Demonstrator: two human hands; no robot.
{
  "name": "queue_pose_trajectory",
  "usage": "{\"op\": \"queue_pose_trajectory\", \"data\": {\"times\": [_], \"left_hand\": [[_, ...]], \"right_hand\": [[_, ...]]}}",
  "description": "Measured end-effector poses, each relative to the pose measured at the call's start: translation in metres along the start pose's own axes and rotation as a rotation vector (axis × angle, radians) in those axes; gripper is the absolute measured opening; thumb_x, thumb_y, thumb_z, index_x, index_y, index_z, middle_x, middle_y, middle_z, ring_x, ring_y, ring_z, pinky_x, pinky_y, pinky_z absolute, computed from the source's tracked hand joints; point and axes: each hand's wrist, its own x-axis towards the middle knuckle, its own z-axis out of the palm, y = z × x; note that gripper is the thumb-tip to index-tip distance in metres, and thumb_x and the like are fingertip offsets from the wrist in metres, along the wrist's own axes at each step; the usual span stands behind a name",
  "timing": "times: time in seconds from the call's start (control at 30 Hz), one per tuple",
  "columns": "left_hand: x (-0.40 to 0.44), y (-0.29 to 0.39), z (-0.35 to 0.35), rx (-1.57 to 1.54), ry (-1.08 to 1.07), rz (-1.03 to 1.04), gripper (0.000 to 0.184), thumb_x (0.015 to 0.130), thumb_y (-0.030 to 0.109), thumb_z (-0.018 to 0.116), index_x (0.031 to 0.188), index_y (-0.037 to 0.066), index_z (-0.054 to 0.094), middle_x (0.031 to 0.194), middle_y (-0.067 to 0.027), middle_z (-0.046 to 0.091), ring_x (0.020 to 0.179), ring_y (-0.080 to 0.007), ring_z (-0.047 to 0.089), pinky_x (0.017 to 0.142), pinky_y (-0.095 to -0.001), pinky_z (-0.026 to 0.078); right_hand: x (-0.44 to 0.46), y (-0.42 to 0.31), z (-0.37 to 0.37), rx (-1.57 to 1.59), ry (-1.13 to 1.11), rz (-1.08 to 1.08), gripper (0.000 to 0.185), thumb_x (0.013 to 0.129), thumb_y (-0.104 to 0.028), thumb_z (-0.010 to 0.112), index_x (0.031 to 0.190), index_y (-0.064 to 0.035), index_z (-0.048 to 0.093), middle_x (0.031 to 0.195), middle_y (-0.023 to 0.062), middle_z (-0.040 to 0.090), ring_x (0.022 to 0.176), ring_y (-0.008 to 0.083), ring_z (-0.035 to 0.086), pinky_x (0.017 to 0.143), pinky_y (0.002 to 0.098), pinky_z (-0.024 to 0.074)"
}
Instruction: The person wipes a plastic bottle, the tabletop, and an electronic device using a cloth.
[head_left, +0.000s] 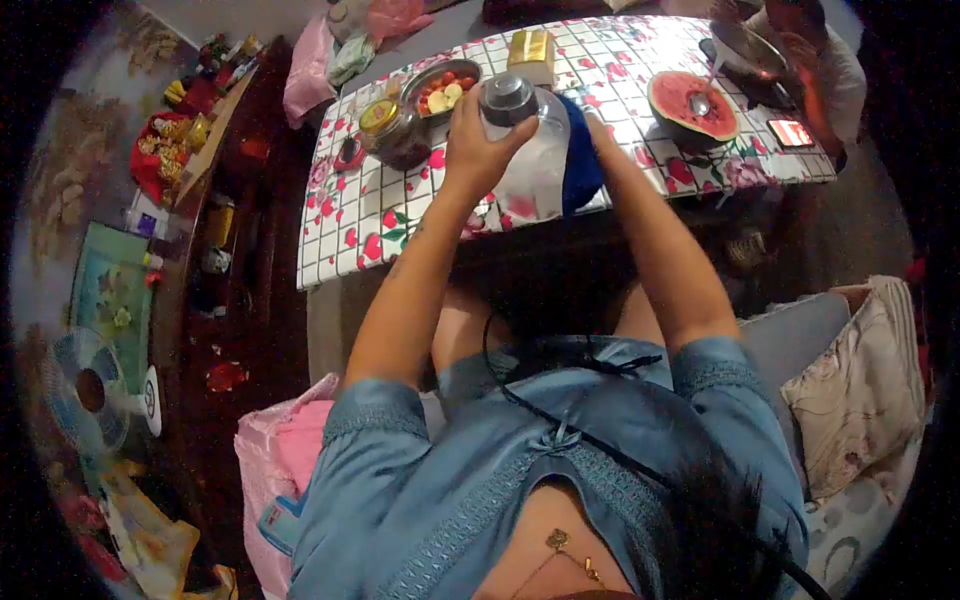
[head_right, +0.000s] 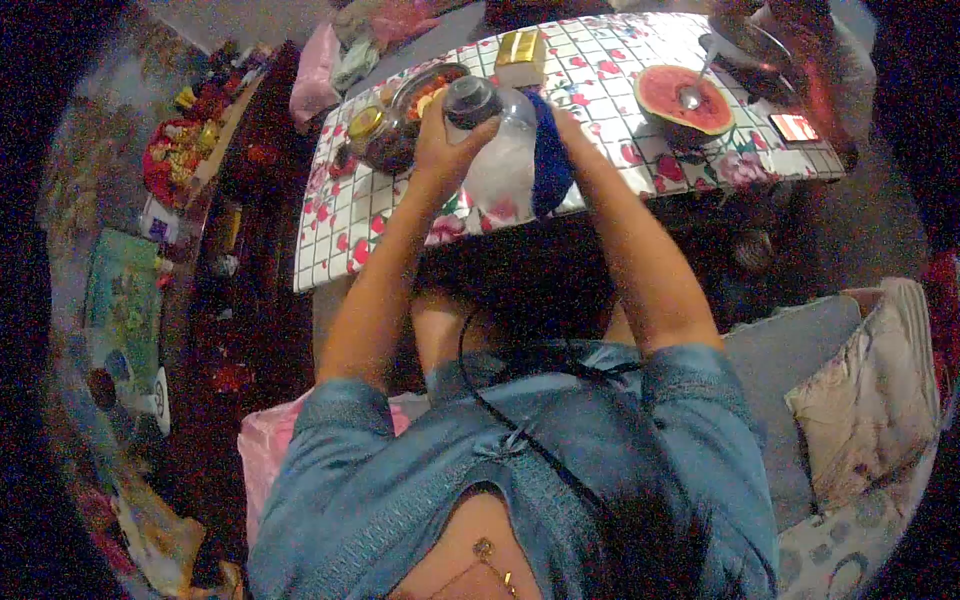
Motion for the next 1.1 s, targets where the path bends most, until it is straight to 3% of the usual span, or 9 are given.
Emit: {"op": "queue_pose_trajectory", "data": {"times": [0.13, 0.3, 0.47, 0.53, 0.67, 0.73, 0.83, 0.9, 1.1], "left_hand": [[-0.001, 0.005, 0.000, -0.072, -0.033, -0.028, 0.084, 0.074, 0.047, 0.075, 0.134, -0.002, 0.041, 0.127, -0.0220, 0.049, 0.119, -0.0345, 0.050, 0.101, -0.0418, 0.038], [0.002, 0.001, 0.000, -0.048, -0.047, -0.041, 0.086, 0.074, 0.046, 0.076, 0.135, -0.003, 0.041, 0.129, -0.0235, 0.048, 0.121, -0.0350, 0.050, 0.102, -0.0406, 0.039], [0.009, 0.030, -0.012, -0.037, -0.076, -0.232, 0.069, 0.072, 0.041, 0.080, 0.120, -0.003, 0.056, 0.116, -0.0180, 0.061, 0.108, -0.0288, 0.060, 0.094, -0.0367, 0.045], [0.008, 0.026, -0.018, -0.249, -0.009, -0.301, 0.052, 0.077, 0.034, 0.078, 0.111, -0.001, 0.062, 0.102, -0.0101, 0.068, 0.094, -0.0226, 0.065, 0.086, -0.0324, 0.048], [-0.022, -0.012, -0.032, -0.717, 0.077, -0.463, 0.055, 0.085, 0.044, 0.068, 0.120, 0.003, 0.058, 0.113, -0.0077, 0.063, 0.099, -0.0228, 0.062, 0.085, -0.0350, 0.050], [-0.040, -0.013, -0.044, -1.119, -0.072, -0.402, 0.049, 0.093, 0.044, 0.054, 0.123, 0.005, 0.056, 0.114, -0.0085, 0.063, 0.104, -0.0226, 0.061, 0.091, -0.0368, 0.050], [-0.070, -0.009, -0.057, -0.942, 0.143, -0.582, 0.053, 0.096, 0.048, 0.042, 0.125, 0.005, 0.052, 0.117, -0.0084, 0.061, 0.108, -0.0225, 0.059, 0.091, -0.0371, 0.050], [-0.090, -0.018, -0.071, -0.897, 0.144, -0.347, 0.052, 0.096, 0.047, 0.042, 0.125, 0.005, 0.052, 0.117, -0.0083, 0.061, 0.108, -0.0224, 0.059, 0.092, -0.0379, 0.049], [-0.126, -0.018, -0.120, -0.839, 0.349, -0.468, 0.059, 0.090, 0.045, 0.055, 0.130, 0.001, 0.048, 0.128, -0.0125, 0.054, 0.118, -0.0297, 0.054, 0.099, -0.0455, 0.044]], "right_hand": [[-0.047, 0.042, 0.011, 0.170, 0.188, -0.033, 0.047, 0.098, -0.042, 0.046, 0.119, -0.0022, 0.058, 0.100, 0.0155, 0.067, 0.093, 0.0267, 0.065, 0.081, 0.0370, 0.0519], [-0.141, 0.019, 0.035, -0.841, 0.528, -0.100, 0.047, 0.097, -0.043, 0.039, 0.104, -0.0007, 0.057, 0.099, 0.0293, 0.063, 0.096, 0.0469, 0.059, 0.084, 0.0499, 0.0454], [-0.182, 0.007, 0.033, -0.661, 0.415, -0.087, 0.039, 0.097, -0.033, 0.044, 0.109, 0.0011, 0.060, 0.095, 0.0240, 0.066, 0.089, 0.0374, 0.064, 0.079, 0.0457, 0.0477], [-0.182, 0.017, 0.027, 0.060, 0.343, -0.045, 0.036, 0.099, -0.027, 0.044, 0.115, 0.0011, 0.060, 0.102, 0.0157, 0.068, 0.091, 0.0299, 0.065, 0.084, 0.0416, 0.0490], [-0.194, -0.004, 0.054, 0.561, 0.293, -0.024, 0.039, 0.102, -0.028, 0.039, 0.127, -0.0006, 0.053, 0.123, 0.0099, 0.060, 0.116, 0.0206, 0.053, 0.105, 0.0360, 0.0376], [-0.191, -0.006, 0.077, 0.648, 0.253, -0.013, 0.041, 0.102, -0.030, 0.039, 0.130, -0.0008, 0.051, 0.126, 0.0106, 0.057, 0.119, 0.0209, 0.051, 0.106, 0.0365, 0.0357], [-0.194, -0.004, 0.101, 0.726, 0.141, 0.022, 0.045, 0.103, -0.032, 0.037, 0.135, -0.0018, 0.046, 0.134, 0.0112, 0.052, 0.125, 0.0218, 0.047, 0.109, 0.0378, 0.0323], [-0.199, -0.001, 0.117, 0.685, 0.109, 0.064, 0.045, 0.103, -0.032, 0.038, 0.136, -0.0017, 0.046, 0.135, 0.0108, 0.052, 0.125, 0.0225, 0.047, 0.109, 0.0387, 0.0319], [-0.217, 0.010, 0.143, 0.649, -0.013, 0.124, 0.039, 0.095, -0.018, 0.048, 0.130, -0.0009, 0.051, 0.119, 0.0112, 0.061, 0.108, 0.0216, 0.058, 0.100, 0.0364, 0.0427]]}}
